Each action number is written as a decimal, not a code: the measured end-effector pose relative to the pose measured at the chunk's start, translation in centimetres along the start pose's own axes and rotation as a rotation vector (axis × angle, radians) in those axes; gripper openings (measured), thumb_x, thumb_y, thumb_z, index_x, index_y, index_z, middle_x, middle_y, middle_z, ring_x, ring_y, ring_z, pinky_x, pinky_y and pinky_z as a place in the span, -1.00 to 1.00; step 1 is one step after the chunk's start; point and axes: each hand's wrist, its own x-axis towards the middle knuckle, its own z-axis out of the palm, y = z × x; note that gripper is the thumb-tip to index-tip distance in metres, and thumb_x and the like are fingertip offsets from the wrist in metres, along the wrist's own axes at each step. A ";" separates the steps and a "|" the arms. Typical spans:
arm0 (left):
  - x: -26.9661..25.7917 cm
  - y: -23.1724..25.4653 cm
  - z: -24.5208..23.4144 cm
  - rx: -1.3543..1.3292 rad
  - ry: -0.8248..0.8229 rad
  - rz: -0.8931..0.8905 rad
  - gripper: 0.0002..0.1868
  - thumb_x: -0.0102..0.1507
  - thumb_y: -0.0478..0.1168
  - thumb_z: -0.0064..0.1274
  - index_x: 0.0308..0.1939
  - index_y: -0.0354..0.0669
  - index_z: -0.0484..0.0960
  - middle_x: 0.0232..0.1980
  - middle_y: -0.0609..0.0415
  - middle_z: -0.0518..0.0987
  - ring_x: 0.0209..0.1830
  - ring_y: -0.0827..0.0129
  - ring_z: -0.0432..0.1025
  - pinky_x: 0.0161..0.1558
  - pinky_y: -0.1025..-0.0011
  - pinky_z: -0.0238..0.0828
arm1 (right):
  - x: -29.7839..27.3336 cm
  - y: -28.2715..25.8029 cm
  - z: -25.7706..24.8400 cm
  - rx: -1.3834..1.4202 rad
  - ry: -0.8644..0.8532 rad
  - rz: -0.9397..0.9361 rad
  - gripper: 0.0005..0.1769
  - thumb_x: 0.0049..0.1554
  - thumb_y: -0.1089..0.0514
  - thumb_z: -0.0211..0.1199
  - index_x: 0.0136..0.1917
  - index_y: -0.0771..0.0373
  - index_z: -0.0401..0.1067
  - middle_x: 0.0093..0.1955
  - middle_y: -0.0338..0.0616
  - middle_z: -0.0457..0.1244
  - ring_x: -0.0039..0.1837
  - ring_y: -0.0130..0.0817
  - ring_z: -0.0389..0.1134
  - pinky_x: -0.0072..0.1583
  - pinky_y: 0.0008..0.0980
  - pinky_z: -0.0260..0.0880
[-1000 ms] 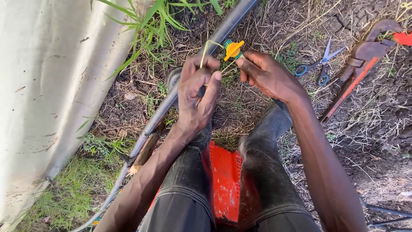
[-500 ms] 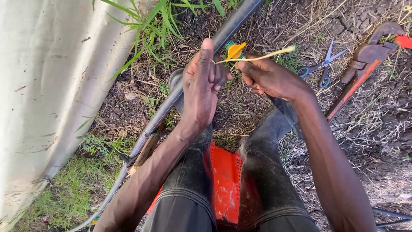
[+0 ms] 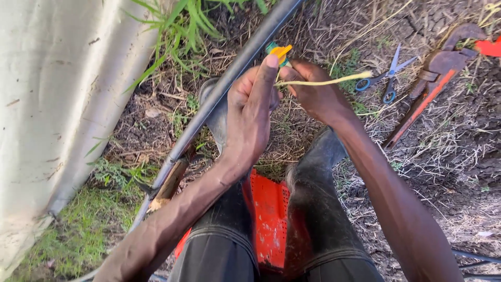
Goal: Assembling an irrigation system by inserting a valve into a pipe and securing it with a hand-tied fastener.
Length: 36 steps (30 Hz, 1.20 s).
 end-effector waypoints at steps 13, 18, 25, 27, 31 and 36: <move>-1.6 1.0 2.3 0.241 0.026 0.008 -0.50 0.44 -0.04 -0.07 -0.61 0.06 0.27 -0.63 0.36 0.08 -0.57 0.68 -0.11 -0.50 0.63 -0.14 | -0.2 1.7 -0.9 0.071 0.065 -0.369 -0.72 0.42 0.08 -0.01 0.03 0.23 0.46 -0.44 -0.17 0.16 -0.36 -0.43 0.09 -0.19 -0.31 0.14; -1.8 1.3 2.7 0.290 -0.007 0.011 -0.49 0.45 -0.05 -0.10 -0.62 0.05 0.25 -0.61 0.37 0.06 -0.54 0.68 -0.13 -0.50 0.62 -0.15 | -1.4 -0.5 -1.9 0.097 0.066 -0.461 -0.75 0.42 0.12 0.00 0.01 0.23 0.45 -0.47 -0.18 0.16 -0.41 -0.44 0.05 -0.20 -0.34 0.13; 0.0 3.3 3.6 0.320 0.005 -0.014 -0.49 0.44 0.02 -0.15 -0.62 0.04 0.29 -0.64 0.31 0.14 -0.62 0.66 -0.08 -0.53 0.61 -0.15 | 0.4 3.4 -0.9 0.071 0.060 -0.441 -0.66 0.43 0.06 -0.08 0.05 0.28 0.45 -0.38 -0.05 0.24 -0.45 -0.43 0.07 -0.24 -0.41 0.19; 1.4 2.6 3.1 0.346 -0.167 0.063 -0.55 0.35 0.17 -0.18 -0.57 0.16 0.19 -0.61 0.41 0.10 -0.64 0.67 -0.06 -0.56 0.61 -0.14 | -0.5 3.0 -0.8 -0.190 0.110 -0.377 -0.74 0.42 0.03 -0.10 0.01 0.19 0.30 -0.27 -0.15 0.21 -0.35 -0.34 0.12 -0.29 -0.27 0.11; 4.4 2.7 4.3 0.452 -0.240 0.119 -0.52 0.37 0.16 -0.22 -0.59 0.15 0.16 -0.62 0.38 0.10 -0.63 0.63 -0.01 -0.49 0.60 0.00 | -0.1 3.5 -0.5 -0.200 0.175 -0.397 -0.80 0.39 0.20 0.00 -0.10 0.23 0.30 -0.36 -0.18 0.17 -0.40 -0.38 0.05 -0.33 -0.31 0.06; 8.2 -0.1 6.1 0.451 -0.380 0.318 -0.65 0.40 -0.11 -0.24 -0.46 0.17 0.04 -0.49 0.38 0.03 -0.48 0.65 -0.07 -0.44 0.47 -0.19 | 2.0 7.2 1.1 -0.509 0.360 -0.405 -0.76 0.15 0.29 0.10 -0.36 0.32 0.23 -0.46 0.04 0.20 -0.43 -0.01 0.21 -0.32 0.00 0.17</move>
